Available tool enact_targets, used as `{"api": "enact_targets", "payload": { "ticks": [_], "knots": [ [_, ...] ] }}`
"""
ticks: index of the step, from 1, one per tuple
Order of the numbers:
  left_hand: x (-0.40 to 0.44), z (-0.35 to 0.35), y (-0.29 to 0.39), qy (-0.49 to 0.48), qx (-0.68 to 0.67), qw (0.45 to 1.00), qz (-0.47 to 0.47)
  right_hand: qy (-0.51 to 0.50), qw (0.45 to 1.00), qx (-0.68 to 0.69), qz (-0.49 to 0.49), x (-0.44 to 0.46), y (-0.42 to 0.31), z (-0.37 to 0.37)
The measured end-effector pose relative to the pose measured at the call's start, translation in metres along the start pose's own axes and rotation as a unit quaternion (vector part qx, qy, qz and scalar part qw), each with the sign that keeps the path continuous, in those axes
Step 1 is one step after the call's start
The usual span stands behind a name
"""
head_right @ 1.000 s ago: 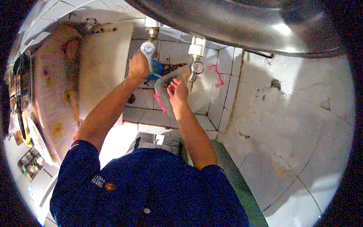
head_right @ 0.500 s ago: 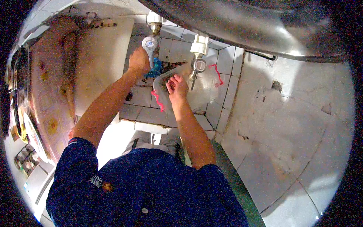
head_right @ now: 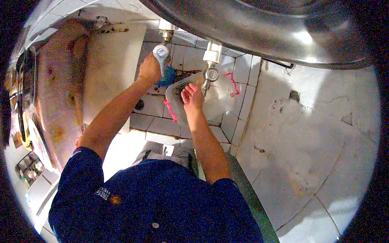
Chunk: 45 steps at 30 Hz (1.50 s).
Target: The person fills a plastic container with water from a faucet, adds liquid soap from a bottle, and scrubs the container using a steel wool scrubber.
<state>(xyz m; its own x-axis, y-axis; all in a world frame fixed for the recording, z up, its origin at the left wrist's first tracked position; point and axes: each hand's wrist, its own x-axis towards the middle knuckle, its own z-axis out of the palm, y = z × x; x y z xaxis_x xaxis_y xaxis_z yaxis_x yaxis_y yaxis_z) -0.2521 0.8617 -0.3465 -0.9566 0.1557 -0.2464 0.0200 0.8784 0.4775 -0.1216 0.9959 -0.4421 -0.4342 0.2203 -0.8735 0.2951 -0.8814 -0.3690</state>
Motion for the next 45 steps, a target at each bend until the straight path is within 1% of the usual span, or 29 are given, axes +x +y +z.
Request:
{"api": "enact_targets", "payload": {
  "ticks": [1,3,4,6,7,9,10,14,17,20,22,24,26,27,29,30,32,33,35,36,37,38,39,40,41,42,43,44,45],
  "knots": [
    [0.001,0.001,-0.004,0.0,0.0,1.0,0.0,0.0,1.0,0.001,0.0,0.001,-0.001,0.001],
    [0.002,0.001,-0.011,-0.01,-0.08,0.996,0.041,-0.013,1.0,-0.002,-0.001,0.003,-0.002,-0.001],
    [0.003,0.001,-0.008,-0.013,-0.08,0.996,0.039,-0.01,1.0,-0.003,0.0,0.007,-0.003,0.0],
    [0.001,-0.003,-0.001,-0.03,-0.025,0.999,0.009,-0.022,1.0,-0.003,-0.006,0.007,-0.004,-0.002],
    [0.002,0.001,-0.004,-0.026,-0.026,0.999,0.007,-0.025,1.0,-0.006,-0.006,0.004,-0.004,-0.002],
    [0.008,0.004,-0.005,-0.035,0.034,0.998,0.026,0.018,1.0,-0.01,-0.01,0.0,-0.005,0.001],
    [0.005,0.003,-0.002,-0.018,0.046,0.999,0.022,0.025,1.0,-0.009,-0.006,-0.001,-0.007,0.002],
    [-0.001,-0.01,0.004,-0.007,0.012,1.0,0.015,0.033,0.999,-0.006,-0.004,0.002,-0.007,-0.002],
    [-0.001,-0.003,0.001,-0.05,-0.024,0.998,-0.023,0.018,1.0,-0.006,-0.007,0.003,-0.006,-0.009],
    [0.006,-0.001,-0.001,-0.009,-0.001,1.0,0.017,0.0,1.0,0.001,-0.002,0.009,-0.008,-0.003],
    [-0.002,-0.007,0.004,0.007,0.012,1.0,0.027,0.022,1.0,-0.009,-0.002,-0.002,-0.01,-0.004],
    [0.001,-0.006,0.001,0.017,0.019,0.999,0.035,0.018,1.0,-0.001,-0.008,-0.006,-0.011,-0.003],
    [0.005,0.006,-0.011,0.028,-0.065,0.996,0.052,0.022,1.0,0.006,-0.01,-0.004,-0.011,-0.004],
    [0.005,0.006,-0.007,0.026,-0.065,0.996,0.051,0.019,1.0,-0.003,-0.019,0.0,-0.011,-0.005],
    [0.001,-0.002,0.007,0.008,-0.015,1.0,-0.001,0.011,1.0,-0.017,-0.024,0.002,-0.006,-0.01],
    [0.002,0.003,0.004,0.038,0.016,0.999,0.023,0.021,0.999,-0.013,-0.021,0.004,-0.004,-0.012],
    [0.003,0.005,-0.009,0.035,0.014,0.998,0.043,0.049,0.999,-0.016,-0.012,0.01,0.0,-0.015],
    [0.004,0.003,-0.013,0.028,0.009,0.998,0.061,0.044,0.999,-0.014,-0.013,0.013,-0.001,-0.017],
    [-0.007,-0.022,-0.004,0.022,-0.004,0.998,0.051,0.053,0.992,-0.11,-0.021,0.018,0.003,-0.026],
    [-0.017,-0.039,0.002,-0.022,-0.011,0.997,0.077,0.048,0.98,-0.183,-0.06,0.029,0.011,-0.034],
    [-0.027,-0.052,0.005,-0.066,-0.018,0.992,0.103,0.044,0.981,-0.181,-0.058,0.037,0.016,-0.043],
    [-0.036,-0.061,0.004,-0.067,0.013,0.984,0.165,0.01,0.866,-0.458,-0.202,0.046,0.02,-0.053],
    [-0.034,-0.057,-0.002,-0.065,0.018,0.984,0.163,-0.025,0.653,-0.683,-0.325,0.049,0.025,-0.058],
    [-0.033,-0.049,-0.012,-0.081,0.026,0.971,0.222,-0.019,0.564,-0.754,-0.336,0.032,0.023,-0.051],
    [-0.029,-0.043,-0.022,-0.094,0.036,0.954,0.281,-0.026,0.564,-0.752,-0.34,0.03,0.028,-0.053],
    [-0.027,-0.039,-0.026,-0.081,0.046,0.952,0.293,-0.046,0.492,-0.794,-0.355,0.03,0.028,-0.056],
    [-0.026,-0.041,-0.025,-0.081,0.028,0.947,0.311,-0.067,0.415,-0.828,-0.371,0.034,0.029,-0.058],
    [-0.022,-0.039,-0.029,-0.075,0.033,0.94,0.332,-0.083,0.405,-0.848,-0.331,0.035,0.029,-0.057],
    [-0.021,-0.036,-0.03,-0.066,0.039,0.947,0.313,-0.1,0.392,-0.867,-0.289,0.036,0.028,-0.059]
  ]
}}
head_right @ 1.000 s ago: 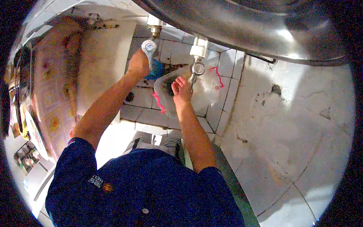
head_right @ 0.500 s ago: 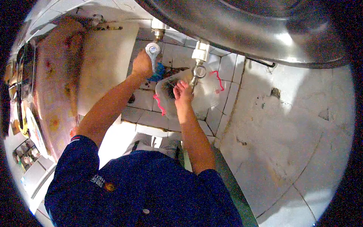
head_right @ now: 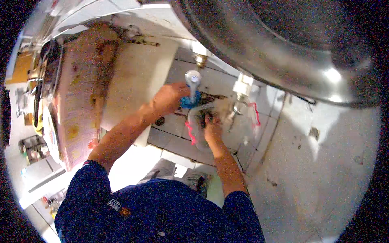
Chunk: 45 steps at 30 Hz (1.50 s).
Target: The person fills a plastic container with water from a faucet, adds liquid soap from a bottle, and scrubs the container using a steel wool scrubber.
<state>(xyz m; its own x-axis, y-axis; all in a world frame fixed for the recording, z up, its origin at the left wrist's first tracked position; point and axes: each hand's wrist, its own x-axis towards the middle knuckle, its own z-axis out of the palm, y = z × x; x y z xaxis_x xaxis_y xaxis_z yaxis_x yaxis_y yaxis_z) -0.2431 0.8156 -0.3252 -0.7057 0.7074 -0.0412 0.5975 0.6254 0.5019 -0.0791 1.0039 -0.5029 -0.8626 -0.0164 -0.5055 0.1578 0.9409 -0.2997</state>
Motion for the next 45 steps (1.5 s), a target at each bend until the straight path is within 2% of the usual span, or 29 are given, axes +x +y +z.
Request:
{"api": "enact_targets", "payload": {
  "ticks": [1,2,5,7,11,14,16,17,20,22,24,26,28,30,32,34,35,36,37,38,39,40,41,42,43,44,45],
  "knots": [
    [0.0,-0.017,0.014,-0.038,0.008,0.999,-0.013,0.004,1.0,0.002,-0.016,0.001,0.003,0.004],
    [-0.006,-0.012,0.01,-0.015,0.003,1.0,0.015,0.016,1.0,-0.006,-0.026,0.003,0.009,0.01],
    [-0.018,-0.022,0.018,-0.003,-0.011,1.0,0.016,0.044,0.998,-0.013,-0.034,0.007,0.016,0.026],
    [-0.02,-0.039,0.028,0.014,-0.054,0.998,-0.022,0.065,0.997,-0.005,-0.048,0.006,0.02,0.027],
    [-0.027,-0.077,0.044,0.042,-0.052,0.998,-0.021,0.076,0.994,-0.014,-0.073,0.01,0.032,0.045],
    [-0.036,-0.12,0.06,0.064,-0.096,0.993,-0.005,0.089,0.992,-0.028,-0.089,0.005,0.033,0.043],
    [-0.047,-0.163,0.073,0.077,-0.099,0.991,-0.035,0.045,0.998,0.009,-0.051,-0.005,0.02,0.02],
    [-0.051,-0.178,0.073,0.093,-0.091,0.991,-0.02,0.046,0.998,0.005,-0.048,-0.006,0.021,0.023],
    [-0.06,-0.223,0.073,0.163,-0.057,0.985,0.011,0.097,0.993,-0.035,-0.06,-0.003,0.02,0.034],
    [-0.07,-0.249,0.073,0.174,-0.068,0.98,-0.062,-0.086,0.991,-0.105,-0.007,0.001,0.008,0.016],
    [-0.075,-0.269,0.063,0.229,-0.128,0.964,-0.047,-0.07,0.994,-0.086,-0.011,0.003,0.012,0.024],
    [-0.076,-0.293,0.056,0.204,-0.061,0.974,-0.074,-0.054,0.996,-0.069,-0.015,0.004,0.018,0.033],
    [-0.076,-0.307,0.039,0.2,0.028,0.976,-0.087,0.007,0.992,-0.121,-0.048,0.004,0.022,0.046],
    [-0.072,-0.315,0.024,0.197,0.098,0.971,-0.09,0.026,0.991,-0.12,-0.058,0.011,0.027,0.058],
    [-0.068,-0.317,0.009,0.169,0.05,0.969,-0.174,0.038,0.99,-0.122,-0.061,0.01,0.028,0.052],
    [-0.065,-0.311,-0.023,0.184,0.067,0.97,-0.144,0.056,0.985,-0.148,-0.067,0.01,0.009,0.027],
    [-0.065,-0.314,-0.039,0.145,0.05,0.972,-0.176,0.059,0.984,-0.158,-0.065,0.013,0.004,0.026],
    [-0.067,-0.317,-0.067,0.123,0.032,0.981,-0.148,0.024,0.993,-0.117,-0.019,0.024,0.005,0.044],
    [-0.067,-0.312,-0.075,0.135,0.061,0.975,-0.167,-0.01,0.997,-0.075,0.027,0.033,0.013,0.065],
    [-0.066,-0.308,-0.082,0.148,0.092,0.967,-0.186,-0.013,0.996,-0.078,0.033,0.047,0.032,0.104],
    [-0.067,-0.306,-0.091,0.138,0.108,0.974,-0.146,0.149,0.965,0.213,-0.033,0.063,0.053,0.153],
    [-0.067,-0.304,-0.103,0.137,0.104,0.974,-0.148,0.223,0.906,0.355,-0.053,0.069,0.064,0.165],
    [-0.067,-0.303,-0.117,0.156,0.088,0.975,-0.135,0.292,0.823,0.477,-0.094,0.075,0.075,0.177],
    [-0.066,-0.301,-0.125,0.174,0.072,0.975,-0.121,0.266,0.883,0.382,-0.056,0.083,0.086,0.168],
    [-0.059,-0.299,-0.108,0.174,0.098,0.969,-0.146,0.236,0.93,0.28,-0.015,0.088,0.099,0.158],
    [-0.058,-0.288,-0.097,0.171,0.092,0.97,-0.147,0.2,0.964,0.173,0.026,0.089,0.111,0.145],
    [-0.057,-0.278,-0.088,0.218,0.103,0.96,-0.142,0.181,0.975,0.118,0.047,0.083,0.11,0.129]
  ]
}}
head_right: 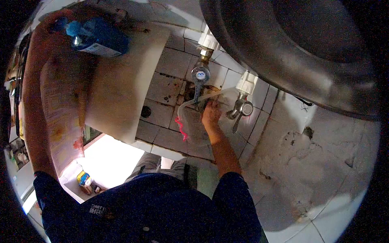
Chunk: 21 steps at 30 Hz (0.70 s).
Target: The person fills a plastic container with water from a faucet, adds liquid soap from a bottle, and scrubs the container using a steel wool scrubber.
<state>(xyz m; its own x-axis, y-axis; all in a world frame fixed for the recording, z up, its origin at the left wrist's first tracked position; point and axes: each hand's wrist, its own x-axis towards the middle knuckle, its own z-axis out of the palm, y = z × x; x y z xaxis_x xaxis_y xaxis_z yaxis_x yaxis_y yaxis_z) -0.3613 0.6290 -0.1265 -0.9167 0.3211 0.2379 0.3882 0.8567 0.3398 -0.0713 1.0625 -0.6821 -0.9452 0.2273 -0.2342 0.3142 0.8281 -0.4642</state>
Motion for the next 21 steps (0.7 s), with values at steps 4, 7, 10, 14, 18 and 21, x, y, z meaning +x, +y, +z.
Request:
{"api": "enact_targets", "payload": {
  "ticks": [4,7,10,14,18,21],
  "knots": [
    [-0.025,0.014,0.047,0.195,0.022,0.98,0.007,0.036,0.976,-0.185,-0.107,-0.02,-0.05,-0.048],
    [-0.105,0.086,0.103,0.008,-0.159,0.986,-0.04,-0.022,0.912,-0.288,-0.293,-0.043,-0.05,-0.023],
    [-0.184,0.208,0.139,-0.263,-0.179,0.943,-0.099,-0.194,0.979,-0.056,0.036,-0.034,-0.138,-0.134],
    [-0.236,0.313,0.162,-0.292,-0.291,0.878,-0.244,-0.011,0.981,0.128,0.145,-0.053,-0.157,-0.19],
    [-0.239,0.344,0.173,-0.292,-0.329,0.844,-0.307,0.024,0.983,0.112,-0.146,-0.051,-0.192,-0.196],
    [-0.251,0.361,0.17,-0.235,-0.311,0.874,-0.288,-0.006,0.982,-0.041,-0.186,-0.038,-0.195,-0.181]
  ]
}}
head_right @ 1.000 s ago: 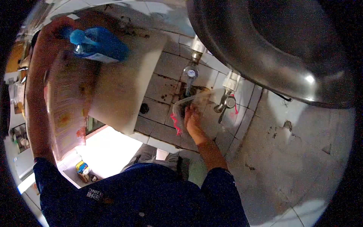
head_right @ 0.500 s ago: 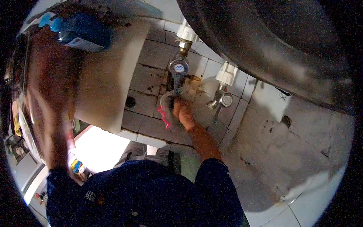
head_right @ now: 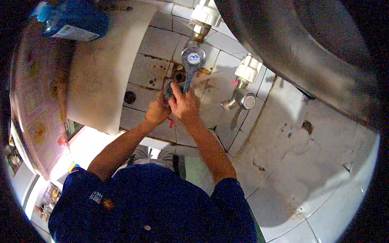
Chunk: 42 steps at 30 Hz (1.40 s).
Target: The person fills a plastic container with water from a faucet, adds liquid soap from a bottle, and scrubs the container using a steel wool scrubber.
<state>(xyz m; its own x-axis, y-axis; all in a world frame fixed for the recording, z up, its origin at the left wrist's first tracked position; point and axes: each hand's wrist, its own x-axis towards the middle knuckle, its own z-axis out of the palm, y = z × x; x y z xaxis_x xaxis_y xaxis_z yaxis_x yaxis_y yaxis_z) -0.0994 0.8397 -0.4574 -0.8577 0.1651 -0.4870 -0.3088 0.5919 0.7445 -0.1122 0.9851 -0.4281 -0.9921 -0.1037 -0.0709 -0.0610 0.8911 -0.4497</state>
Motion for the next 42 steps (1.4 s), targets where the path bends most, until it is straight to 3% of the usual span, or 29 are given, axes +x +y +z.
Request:
{"api": "enact_targets", "payload": {
  "ticks": [1,3,5,6,8,9,11,12,14,17,18,20,21,25,27,28,30,32,33,35,36,39,42],
  "knots": [
    [0.002,0.001,-0.002,0.03,0.013,0.998,0.046,0.001,1.0,-0.001,0.002,0.007,0.009,-0.001],
    [0.004,-0.004,0.0,0.01,0.002,1.0,0.024,0.099,0.987,-0.019,0.127,0.016,0.042,-0.016],
    [0.005,-0.01,0.007,-0.005,-0.008,1.0,0.006,0.292,0.953,-0.031,0.07,0.019,0.086,-0.017],
    [0.004,-0.011,0.01,0.004,-0.013,1.0,0.011,0.292,0.954,-0.031,0.069,0.019,0.083,-0.018],
    [0.002,-0.011,0.013,0.015,-0.021,1.0,0.014,0.242,0.961,0.046,0.126,0.016,0.074,-0.016],
    [0.001,-0.011,0.015,0.029,-0.028,0.999,0.027,0.102,0.983,-0.041,0.147,0.012,0.048,-0.02],
    [0.0,-0.009,0.015,0.038,-0.033,0.998,0.042,0.009,1.0,0.01,-0.006,0.004,0.009,-0.011],
    [0.002,-0.011,0.012,0.045,-0.009,0.998,0.044,0.011,1.0,0.01,-0.002,-0.001,0.016,-0.004],
    [0.007,-0.019,0.007,0.053,0.017,0.997,0.045,0.162,0.985,0.045,-0.034,-0.009,0.038,0.013],
    [0.011,-0.036,0.004,0.049,-0.001,0.999,0.002,0.113,0.981,-0.047,0.151,-0.016,0.093,0.008],
    [0.012,-0.037,0.005,0.034,-0.011,0.999,0.001,0.11,0.981,-0.044,0.154,-0.01,0.098,0.013],
    [0.016,-0.037,0.01,0.023,-0.021,1.0,0.004,0.01,0.964,-0.12,0.237,0.017,0.11,0.023],
    [0.016,-0.035,0.012,0.013,-0.018,1.0,-0.004,0.01,0.965,-0.118,0.235,0.027,0.114,0.036],
    [0.017,-0.028,0.004,0.007,-0.003,1.0,-0.009,-0.057,0.996,0.052,0.05,0.019,0.079,0.099],
    [0.018,-0.031,0.013,0.002,-0.025,0.999,-0.026,-0.22,0.973,-0.061,-0.024,-0.007,0.047,0.118],
    [0.019,-0.034,0.017,0.0,-0.044,0.998,-0.043,-0.217,0.974,-0.064,-0.027,-0.004,0.05,0.115],
    [0.016,-0.035,0.016,0.0,-0.057,0.997,-0.058,-0.289,0.945,-0.138,0.063,0.003,0.058,0.099],
    [0.016,-0.034,0.009,0.001,-0.071,0.995,-0.074,-0.243,0.95,-0.092,0.173,0.018,0.081,0.061],
    [0.016,-0.033,0.004,-0.036,-0.138,0.982,-0.124,-0.242,0.95,-0.095,0.173,0.019,0.081,0.04],
    [0.018,-0.036,0.003,-0.068,-0.207,0.961,-0.171,-0.064,0.974,-0.042,0.213,0.017,0.066,-0.001],
    [0.016,-0.039,0.003,-0.104,-0.227,0.953,-0.174,-0.065,0.975,-0.042,0.209,0.015,0.053,-0.015],
    [0.006,-0.049,0.02,-0.139,-0.205,0.954,-0.166,0.1,0.989,0.082,0.064,0.002,0.017,-0.029],
    [0.003,-0.047,0.025,-0.123,-0.111,0.981,-0.107,0.055,0.994,0.078,0.059,-0.002,-0.017,-0.033]
  ]
}}
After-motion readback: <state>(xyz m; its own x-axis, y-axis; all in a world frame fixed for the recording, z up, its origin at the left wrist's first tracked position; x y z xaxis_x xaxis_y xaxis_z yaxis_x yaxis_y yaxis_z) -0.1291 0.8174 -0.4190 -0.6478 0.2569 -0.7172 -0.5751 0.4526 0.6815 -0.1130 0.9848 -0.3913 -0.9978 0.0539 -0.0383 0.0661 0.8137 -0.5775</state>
